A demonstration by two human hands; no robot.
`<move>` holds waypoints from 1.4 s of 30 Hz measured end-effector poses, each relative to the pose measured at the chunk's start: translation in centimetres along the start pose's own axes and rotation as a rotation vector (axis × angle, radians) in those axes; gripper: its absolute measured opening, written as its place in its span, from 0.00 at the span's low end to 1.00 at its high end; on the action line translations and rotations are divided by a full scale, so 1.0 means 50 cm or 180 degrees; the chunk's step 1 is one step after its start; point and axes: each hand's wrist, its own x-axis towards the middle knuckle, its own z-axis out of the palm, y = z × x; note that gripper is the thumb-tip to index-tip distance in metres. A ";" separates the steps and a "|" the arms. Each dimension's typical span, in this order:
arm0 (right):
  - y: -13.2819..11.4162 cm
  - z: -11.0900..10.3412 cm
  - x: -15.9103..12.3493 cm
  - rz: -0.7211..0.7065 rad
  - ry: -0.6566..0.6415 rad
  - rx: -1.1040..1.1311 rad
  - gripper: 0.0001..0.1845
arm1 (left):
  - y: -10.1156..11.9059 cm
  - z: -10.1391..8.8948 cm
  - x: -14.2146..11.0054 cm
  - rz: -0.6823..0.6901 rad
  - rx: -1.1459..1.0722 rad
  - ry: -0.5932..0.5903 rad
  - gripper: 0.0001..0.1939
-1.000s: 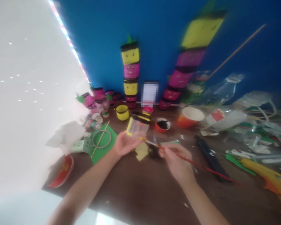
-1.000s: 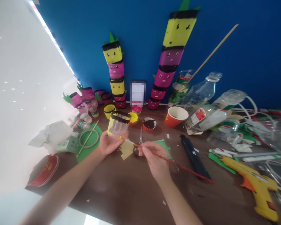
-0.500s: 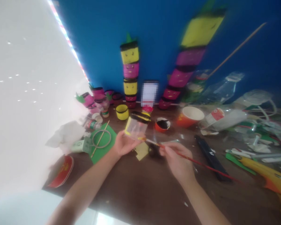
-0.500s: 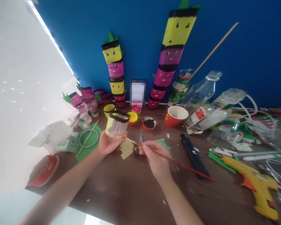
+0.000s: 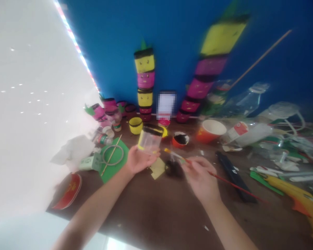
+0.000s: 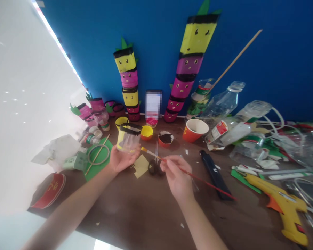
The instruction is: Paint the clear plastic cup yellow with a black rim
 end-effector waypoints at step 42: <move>0.003 0.078 0.185 -0.1045 -0.0565 -0.4123 0.11 | 0.017 -0.007 0.037 0.1309 -0.0153 0.0228 0.24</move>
